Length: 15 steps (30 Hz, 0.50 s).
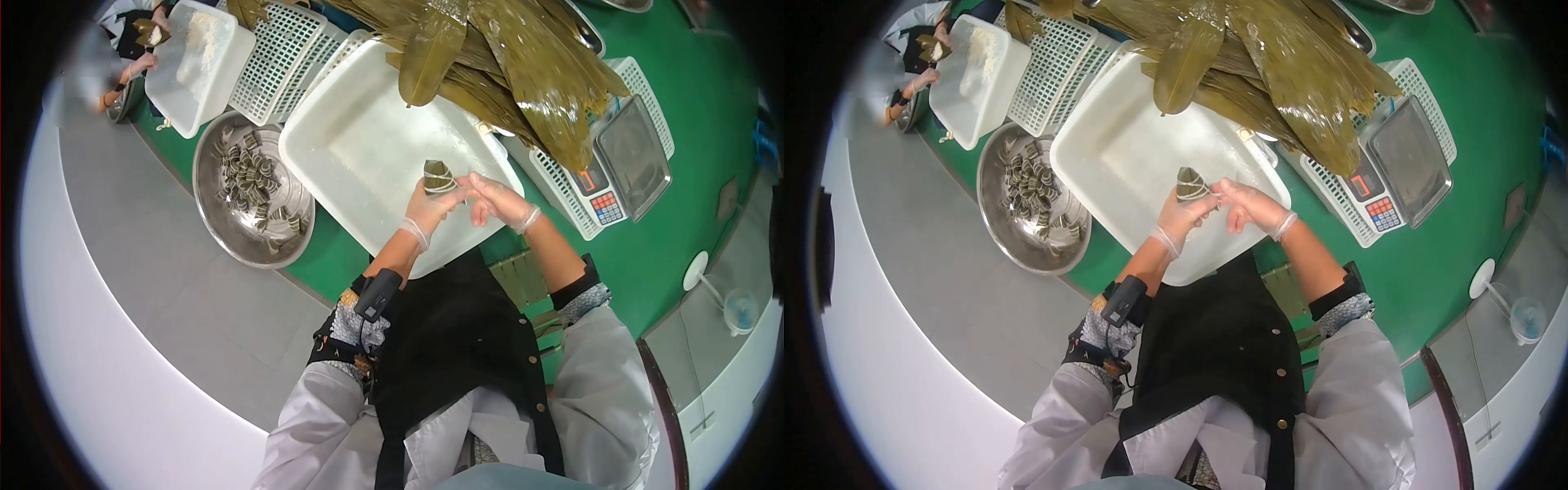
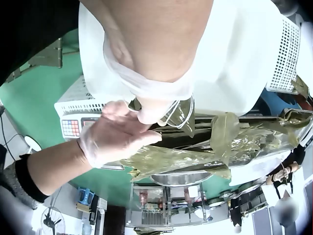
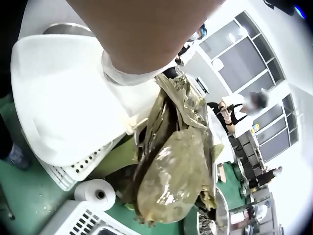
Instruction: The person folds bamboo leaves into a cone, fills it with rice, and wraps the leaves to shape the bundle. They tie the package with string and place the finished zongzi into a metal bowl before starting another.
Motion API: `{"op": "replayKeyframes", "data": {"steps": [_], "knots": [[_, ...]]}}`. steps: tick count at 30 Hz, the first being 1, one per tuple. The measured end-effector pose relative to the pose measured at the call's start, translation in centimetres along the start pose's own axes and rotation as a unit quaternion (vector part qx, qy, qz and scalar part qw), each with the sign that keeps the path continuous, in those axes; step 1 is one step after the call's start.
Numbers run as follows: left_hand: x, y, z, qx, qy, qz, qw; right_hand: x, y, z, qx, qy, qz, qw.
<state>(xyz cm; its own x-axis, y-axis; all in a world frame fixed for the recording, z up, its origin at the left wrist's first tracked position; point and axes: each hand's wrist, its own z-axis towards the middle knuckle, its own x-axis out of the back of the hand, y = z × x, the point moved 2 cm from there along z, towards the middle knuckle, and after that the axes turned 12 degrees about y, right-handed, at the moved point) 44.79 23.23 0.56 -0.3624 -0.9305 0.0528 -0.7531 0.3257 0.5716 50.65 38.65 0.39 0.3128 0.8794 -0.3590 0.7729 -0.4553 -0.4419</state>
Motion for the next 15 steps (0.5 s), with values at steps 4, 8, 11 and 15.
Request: {"op": "replayKeyframes", "data": {"steps": [4,8,11,15], "knots": [[-0.8,1.5,2.3,-0.008,-0.01,-0.021,1.0,3.8,0.5,1.5,0.133,0.055,-0.093,0.985],[-2.3,1.8,5.9,0.0,0.003,-0.026,1.0,8.1,0.4,4.8,0.154,0.201,-0.163,0.954],[-3.6,1.8,8.2,0.025,0.02,-0.041,0.999,8.8,-0.6,6.8,0.318,0.317,-0.233,0.863],[-4.7,2.4,9.6,0.028,0.014,-0.118,0.993,7.2,-3.4,6.1,0.419,0.406,-0.324,0.745]]}}
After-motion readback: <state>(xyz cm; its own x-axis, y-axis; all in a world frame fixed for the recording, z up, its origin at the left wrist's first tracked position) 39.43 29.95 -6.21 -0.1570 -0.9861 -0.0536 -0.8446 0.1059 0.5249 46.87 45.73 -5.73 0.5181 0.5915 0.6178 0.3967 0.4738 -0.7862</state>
